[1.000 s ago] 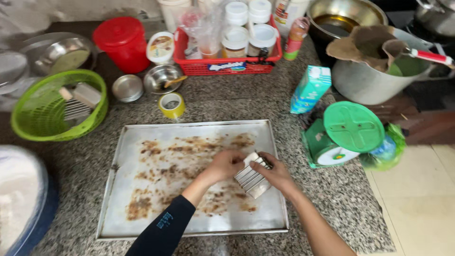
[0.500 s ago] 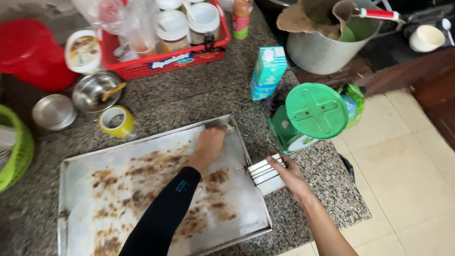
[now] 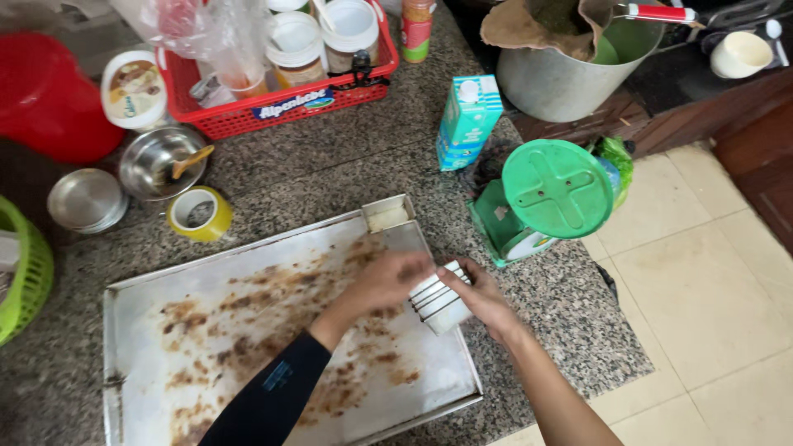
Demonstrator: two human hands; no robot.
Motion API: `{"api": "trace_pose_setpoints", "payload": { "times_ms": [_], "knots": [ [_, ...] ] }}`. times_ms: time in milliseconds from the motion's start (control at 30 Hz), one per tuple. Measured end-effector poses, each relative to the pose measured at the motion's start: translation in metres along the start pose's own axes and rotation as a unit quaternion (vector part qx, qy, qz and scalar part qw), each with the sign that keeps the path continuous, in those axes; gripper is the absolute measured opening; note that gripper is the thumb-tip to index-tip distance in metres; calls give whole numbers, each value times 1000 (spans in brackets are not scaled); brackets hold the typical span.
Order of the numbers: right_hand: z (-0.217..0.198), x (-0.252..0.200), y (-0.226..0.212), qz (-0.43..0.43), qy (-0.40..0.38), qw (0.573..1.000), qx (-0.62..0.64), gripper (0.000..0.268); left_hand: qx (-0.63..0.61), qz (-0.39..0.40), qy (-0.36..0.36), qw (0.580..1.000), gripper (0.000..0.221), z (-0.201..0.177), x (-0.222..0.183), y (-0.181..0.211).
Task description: The person takes paper cups and a tray from a rack, then places metal baking molds into the tray by hand.
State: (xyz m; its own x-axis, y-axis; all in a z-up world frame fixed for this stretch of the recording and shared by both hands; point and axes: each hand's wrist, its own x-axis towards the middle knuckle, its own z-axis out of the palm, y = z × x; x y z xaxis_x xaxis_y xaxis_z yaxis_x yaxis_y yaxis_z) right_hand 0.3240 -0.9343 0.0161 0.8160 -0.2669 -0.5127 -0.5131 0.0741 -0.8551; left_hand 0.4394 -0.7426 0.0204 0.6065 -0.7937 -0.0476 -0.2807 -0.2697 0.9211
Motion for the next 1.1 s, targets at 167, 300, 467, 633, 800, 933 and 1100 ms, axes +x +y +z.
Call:
{"api": "trace_pose_setpoints", "payload": {
  "times_ms": [167, 300, 467, 633, 800, 933, 1100],
  "knots": [
    [12, -1, 1, -57, -37, 992, -108, 81, -166, -192, -16, 967, 26, -7, -31, 4],
    [2, -13, 3, -5, -2, 998, -58, 80, 126, -6, 143, 982, 24, -6, -31, -17],
    [-20, -30, 2, 65, 36, 997, -17, 75, 386, -8, 57, 921, 34, 23, -1, -55],
    [-31, -39, 2, 75, 58, 996, -4, 75, 464, 36, 39, 884, 23, 41, 14, -70],
    [-32, -44, 8, 79, 67, 995, -7, 75, 464, 2, 20, 886, 27, 35, 12, -40],
    [-26, -43, 16, 41, 52, 998, -12, 78, 293, 65, 107, 948, 34, 35, 0, -3],
    [-15, -34, 30, -101, -9, 989, -104, 84, -44, -12, -97, 994, 21, 50, -34, 11]
  ]
}}
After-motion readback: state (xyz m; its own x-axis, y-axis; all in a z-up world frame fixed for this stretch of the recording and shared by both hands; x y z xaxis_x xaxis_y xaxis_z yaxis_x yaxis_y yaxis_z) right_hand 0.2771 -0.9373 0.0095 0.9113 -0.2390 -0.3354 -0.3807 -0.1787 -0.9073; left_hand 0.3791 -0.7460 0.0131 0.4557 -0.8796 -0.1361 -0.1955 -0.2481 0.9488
